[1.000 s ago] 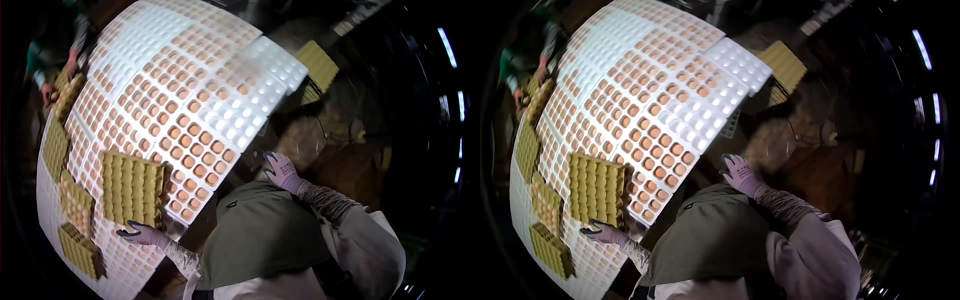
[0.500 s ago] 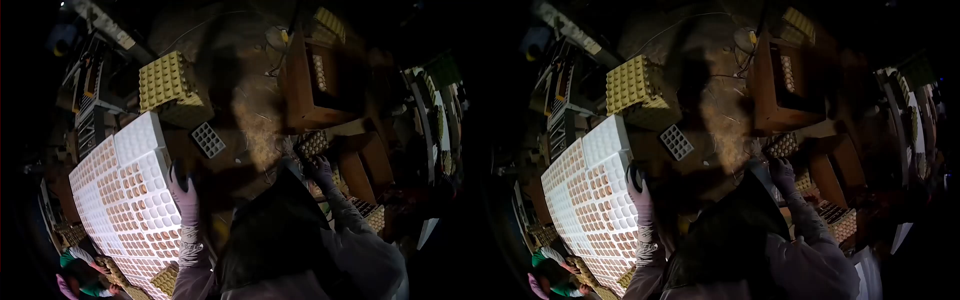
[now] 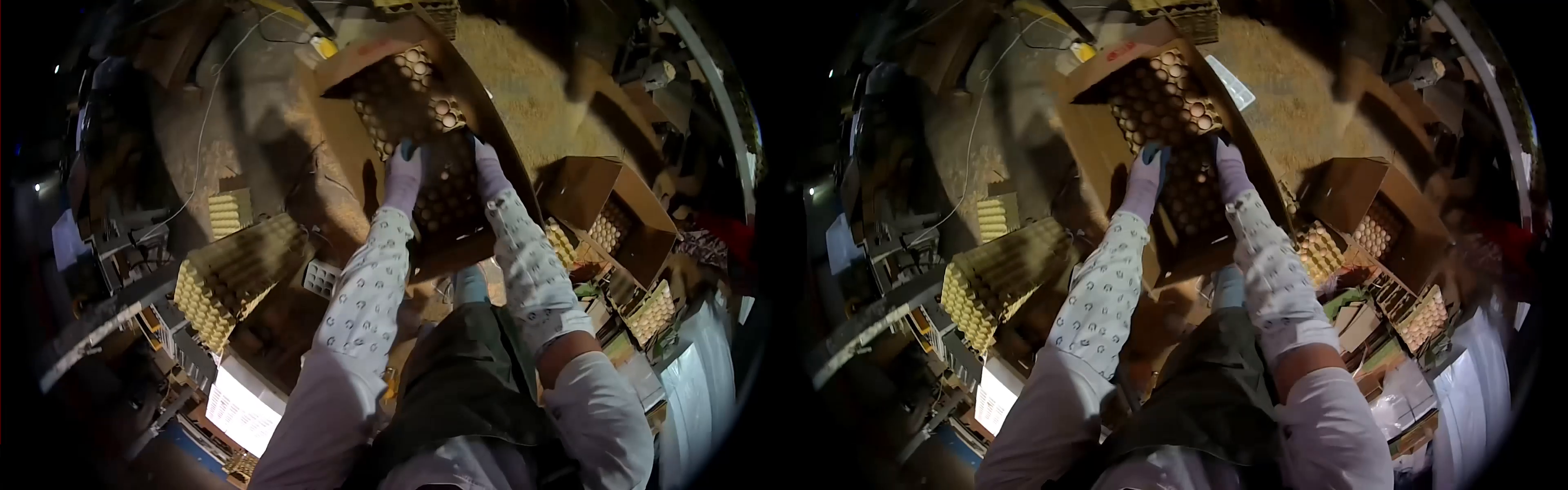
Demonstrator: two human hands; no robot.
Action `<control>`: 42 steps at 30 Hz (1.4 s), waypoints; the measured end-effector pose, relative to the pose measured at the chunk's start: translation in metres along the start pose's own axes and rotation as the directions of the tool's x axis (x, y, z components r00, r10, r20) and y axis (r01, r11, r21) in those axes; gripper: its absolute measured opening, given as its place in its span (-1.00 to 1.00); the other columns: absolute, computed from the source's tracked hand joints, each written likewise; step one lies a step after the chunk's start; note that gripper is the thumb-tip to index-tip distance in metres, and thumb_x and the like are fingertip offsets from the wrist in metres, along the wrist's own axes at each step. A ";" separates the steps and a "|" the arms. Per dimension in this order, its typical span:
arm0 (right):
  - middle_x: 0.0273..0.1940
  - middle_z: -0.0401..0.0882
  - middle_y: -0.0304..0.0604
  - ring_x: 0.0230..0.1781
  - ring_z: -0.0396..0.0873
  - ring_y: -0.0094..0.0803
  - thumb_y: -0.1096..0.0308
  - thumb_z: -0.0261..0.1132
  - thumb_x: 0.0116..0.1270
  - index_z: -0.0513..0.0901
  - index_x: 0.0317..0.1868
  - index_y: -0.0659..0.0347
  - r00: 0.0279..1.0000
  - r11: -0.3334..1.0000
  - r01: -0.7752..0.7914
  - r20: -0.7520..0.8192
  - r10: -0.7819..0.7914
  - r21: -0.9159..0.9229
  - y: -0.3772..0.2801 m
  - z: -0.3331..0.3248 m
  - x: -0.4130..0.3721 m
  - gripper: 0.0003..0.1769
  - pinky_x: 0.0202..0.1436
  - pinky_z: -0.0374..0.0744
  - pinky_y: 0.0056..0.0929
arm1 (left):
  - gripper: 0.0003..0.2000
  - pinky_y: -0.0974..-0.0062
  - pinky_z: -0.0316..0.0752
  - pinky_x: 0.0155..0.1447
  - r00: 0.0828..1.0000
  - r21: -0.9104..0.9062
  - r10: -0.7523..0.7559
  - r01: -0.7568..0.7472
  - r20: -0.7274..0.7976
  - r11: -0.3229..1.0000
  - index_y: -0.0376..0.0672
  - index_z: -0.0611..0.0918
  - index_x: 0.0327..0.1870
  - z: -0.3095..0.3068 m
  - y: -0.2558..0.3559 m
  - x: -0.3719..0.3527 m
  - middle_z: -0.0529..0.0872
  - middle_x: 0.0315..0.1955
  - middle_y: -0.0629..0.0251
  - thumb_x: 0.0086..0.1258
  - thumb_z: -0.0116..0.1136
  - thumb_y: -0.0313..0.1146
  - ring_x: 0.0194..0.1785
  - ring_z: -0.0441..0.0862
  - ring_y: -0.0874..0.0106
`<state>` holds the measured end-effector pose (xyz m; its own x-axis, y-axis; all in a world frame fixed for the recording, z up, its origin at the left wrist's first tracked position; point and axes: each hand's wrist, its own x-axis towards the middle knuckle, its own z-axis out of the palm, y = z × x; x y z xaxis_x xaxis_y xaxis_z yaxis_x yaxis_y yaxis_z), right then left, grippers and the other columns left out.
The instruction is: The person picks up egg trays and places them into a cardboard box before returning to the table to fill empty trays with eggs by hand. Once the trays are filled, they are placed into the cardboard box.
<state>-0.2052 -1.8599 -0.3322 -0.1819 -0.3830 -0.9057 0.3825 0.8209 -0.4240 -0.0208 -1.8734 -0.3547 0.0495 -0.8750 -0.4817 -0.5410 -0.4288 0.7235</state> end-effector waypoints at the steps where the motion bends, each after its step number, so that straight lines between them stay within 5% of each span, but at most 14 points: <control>1: 0.15 0.61 -0.13 0.19 0.49 -0.27 0.17 0.14 0.59 0.59 0.29 0.24 0.992 0.993 -0.120 -0.033 0.120 -0.015 0.004 0.000 0.033 -0.57 0.36 0.46 -0.35 | -0.59 0.28 0.50 0.32 0.984 0.012 -0.176 0.176 0.033 0.984 -0.12 0.59 0.32 0.005 -0.009 0.016 0.71 0.17 0.02 0.61 0.04 -0.10 0.20 0.65 0.05; 6: 0.38 0.40 0.04 0.41 0.33 -0.06 0.08 0.10 0.59 0.40 0.45 0.21 0.905 0.729 0.196 -0.166 -0.392 -0.656 0.116 -0.038 0.159 -0.44 0.52 0.29 -0.17 | -0.48 0.32 0.33 0.46 0.820 -0.098 -0.557 0.570 0.132 0.816 -0.11 0.50 0.42 0.053 -0.144 0.035 0.58 0.34 0.17 0.63 -0.09 0.03 0.37 0.49 0.22; 11: 0.58 0.17 0.22 0.61 0.11 0.15 0.04 -0.06 0.66 0.21 0.59 0.21 0.807 0.529 0.332 -0.056 -0.588 -0.781 0.187 -0.054 0.225 -0.35 0.64 0.15 0.02 | -0.39 0.35 0.18 0.56 0.801 -0.498 -0.557 0.583 0.220 0.642 -0.12 0.41 0.51 0.114 -0.268 0.031 0.46 0.45 0.30 0.64 -0.16 0.10 0.49 0.32 0.36; 16: 0.57 0.15 0.27 0.62 0.09 0.11 0.00 -0.07 0.66 0.25 0.55 0.28 0.892 0.533 0.280 0.011 -0.451 -0.799 0.206 -0.075 0.239 -0.34 0.66 0.12 -0.05 | -0.48 0.34 0.26 0.55 0.754 -0.662 -0.344 0.656 0.559 0.362 -0.09 0.42 0.51 0.101 -0.288 0.080 0.56 0.38 0.33 0.71 -0.25 -0.02 0.44 0.43 0.35; 18: 0.55 0.18 0.30 0.59 0.14 0.13 -0.02 -0.06 0.66 0.28 0.53 0.30 0.872 0.479 0.248 -0.021 -0.489 -0.842 0.192 -0.062 0.250 -0.34 0.64 0.14 -0.05 | -0.52 0.36 0.34 0.48 0.848 -0.536 -0.166 0.457 0.503 0.710 -0.05 0.42 0.51 0.094 -0.321 0.091 0.64 0.28 0.29 0.68 -0.14 -0.07 0.35 0.53 0.33; 21: 0.53 0.22 0.29 0.54 0.22 0.18 -0.04 -0.06 0.66 0.30 0.51 0.31 0.956 0.733 0.107 -0.132 -0.261 -0.672 0.157 -0.042 0.224 -0.34 0.58 0.24 -0.03 | -0.41 0.34 0.35 0.42 0.877 -0.164 -0.351 0.419 0.329 0.893 -0.22 0.57 0.37 0.083 -0.292 0.069 0.59 0.33 0.22 0.53 0.13 0.07 0.34 0.47 0.34; 23: 0.52 0.26 0.24 0.53 0.24 0.12 -0.06 -0.06 0.66 0.28 0.52 0.31 0.933 0.654 0.209 -0.053 -0.357 -0.727 0.170 -0.048 0.237 -0.31 0.57 0.26 -0.06 | -0.35 0.34 0.40 0.37 0.737 -0.488 -0.632 0.655 0.241 0.577 -0.30 0.58 0.34 0.127 -0.344 0.084 0.63 0.29 0.15 0.42 0.27 0.08 0.28 0.52 0.31; 24: 0.51 0.27 0.23 0.52 0.25 0.11 -0.06 -0.05 0.66 0.29 0.51 0.31 0.932 0.666 0.216 -0.053 -0.359 -0.714 0.168 -0.048 0.232 -0.32 0.56 0.28 -0.07 | -0.34 0.32 0.42 0.36 0.820 -0.483 -0.495 0.571 0.288 0.664 -0.34 0.57 0.34 0.114 -0.320 0.069 0.65 0.27 0.14 0.43 0.26 0.07 0.26 0.55 0.30; 26: 0.50 0.30 0.19 0.51 0.28 0.07 -0.06 -0.05 0.66 0.31 0.51 0.30 0.933 0.713 0.230 -0.058 -0.355 -0.663 0.163 -0.044 0.221 -0.33 0.53 0.31 -0.09 | -0.34 0.31 0.44 0.34 0.766 -0.648 -0.556 0.607 0.322 0.461 -0.35 0.55 0.35 0.129 -0.341 0.068 0.65 0.25 0.12 0.45 0.25 0.06 0.25 0.57 0.28; 30: 0.47 0.35 0.12 0.48 0.33 0.01 -0.07 -0.05 0.66 0.34 0.49 0.28 0.934 0.807 0.245 -0.093 -0.346 -0.538 0.148 -0.034 0.190 -0.34 0.49 0.36 -0.13 | -0.35 0.35 0.54 0.10 0.713 -0.467 -0.651 0.683 0.261 0.561 -0.37 0.52 0.30 0.110 -0.321 0.047 0.72 0.00 0.15 0.43 0.28 0.04 -0.03 0.63 0.29; 31: 0.47 0.36 0.10 0.47 0.34 0.00 -0.07 -0.05 0.66 0.35 0.49 0.28 0.934 0.827 0.249 -0.102 -0.343 -0.505 0.144 -0.031 0.179 -0.34 0.48 0.37 -0.14 | -0.29 0.34 0.55 0.04 0.748 -0.521 -0.655 0.604 0.109 0.603 -0.40 0.45 0.33 0.088 -0.250 0.031 0.72 -0.10 0.16 0.37 0.36 0.02 -0.13 0.63 0.29; 37: 0.43 0.44 -0.01 0.42 0.41 -0.10 -0.07 -0.05 0.66 0.39 0.47 0.25 0.940 0.936 0.245 -0.173 -0.293 -0.253 0.117 -0.019 0.088 -0.36 0.41 0.45 -0.19 | 0.02 0.12 0.32 0.51 0.735 -0.328 -0.677 0.630 -0.040 0.704 -0.43 0.16 0.56 0.066 -0.193 -0.010 0.46 0.36 -0.38 0.32 0.28 0.21 0.44 0.43 -0.16; 41: 0.39 0.49 -0.12 0.36 0.47 -0.23 -0.08 -0.05 0.66 0.43 0.45 0.19 0.842 0.744 0.286 -0.213 -0.496 -0.604 0.094 -0.040 0.037 -0.39 0.36 0.52 -0.22 | -0.08 0.02 0.41 0.41 0.797 -0.219 -0.602 0.579 -0.048 0.785 -0.39 0.26 0.49 -0.001 -0.090 -0.063 0.52 0.27 -0.43 0.31 0.26 0.19 0.36 0.51 -0.20; 42: 0.38 0.49 -0.14 0.33 0.49 -0.26 -0.09 -0.04 0.66 0.44 0.45 0.17 0.878 0.831 0.302 -0.204 -0.434 -0.467 0.088 -0.038 0.016 -0.39 0.33 0.55 -0.22 | -0.10 0.01 0.43 0.39 0.817 -0.195 -0.575 0.560 -0.027 0.805 -0.41 0.30 0.45 -0.025 -0.061 -0.079 0.55 0.23 -0.44 0.31 0.26 0.18 0.33 0.53 -0.21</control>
<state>-0.2084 -1.7778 -0.3836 -0.5104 -0.6057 -0.6104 -0.1597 0.7642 -0.6249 0.0286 -1.7838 -0.3483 0.3741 -0.4744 -0.7969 -0.2445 -0.8793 0.4087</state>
